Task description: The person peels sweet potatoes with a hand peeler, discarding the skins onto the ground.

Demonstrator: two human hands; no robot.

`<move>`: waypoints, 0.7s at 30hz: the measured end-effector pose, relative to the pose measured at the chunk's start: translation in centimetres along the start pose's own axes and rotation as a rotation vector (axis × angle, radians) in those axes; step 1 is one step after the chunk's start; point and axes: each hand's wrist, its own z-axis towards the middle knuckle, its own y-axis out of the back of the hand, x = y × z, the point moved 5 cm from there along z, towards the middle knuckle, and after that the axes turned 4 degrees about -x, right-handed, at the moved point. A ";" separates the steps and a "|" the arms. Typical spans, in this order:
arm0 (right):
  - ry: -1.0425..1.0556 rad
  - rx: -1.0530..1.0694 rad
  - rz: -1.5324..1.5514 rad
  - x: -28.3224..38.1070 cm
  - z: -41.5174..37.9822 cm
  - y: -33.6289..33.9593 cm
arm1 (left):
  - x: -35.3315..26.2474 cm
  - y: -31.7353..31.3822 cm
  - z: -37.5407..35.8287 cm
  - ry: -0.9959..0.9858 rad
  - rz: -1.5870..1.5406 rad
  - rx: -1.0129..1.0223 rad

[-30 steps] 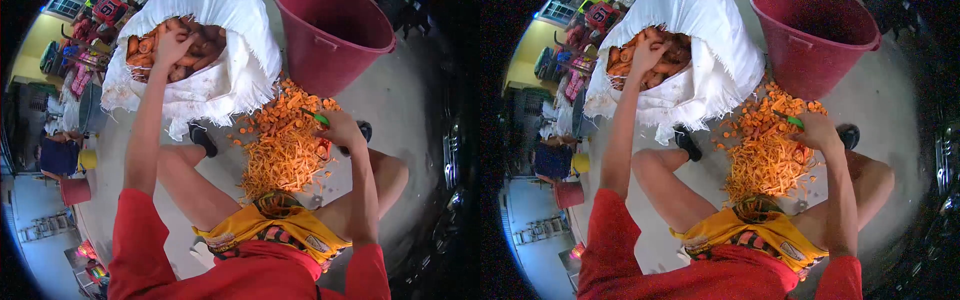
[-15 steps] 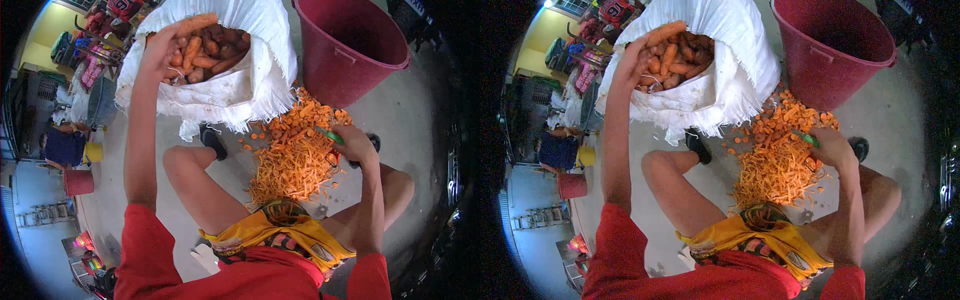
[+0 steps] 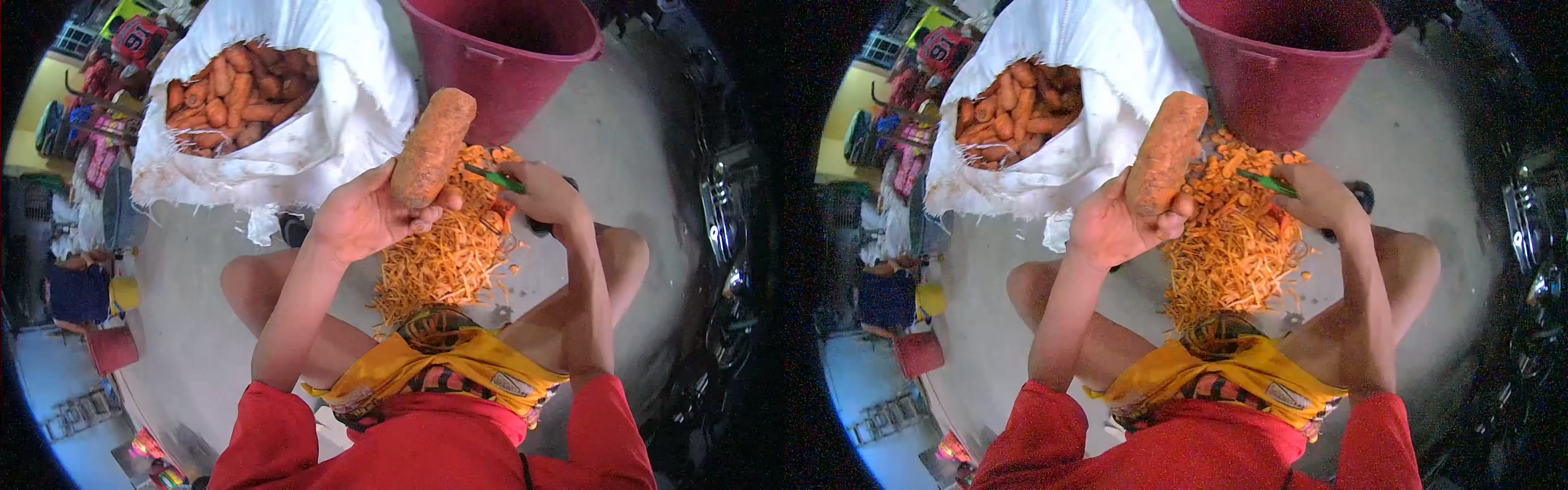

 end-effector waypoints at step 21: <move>0.302 -0.327 0.288 4.7 0.6 1.8 | 0.0 6.2 2.6 -0.176 1.261 -0.457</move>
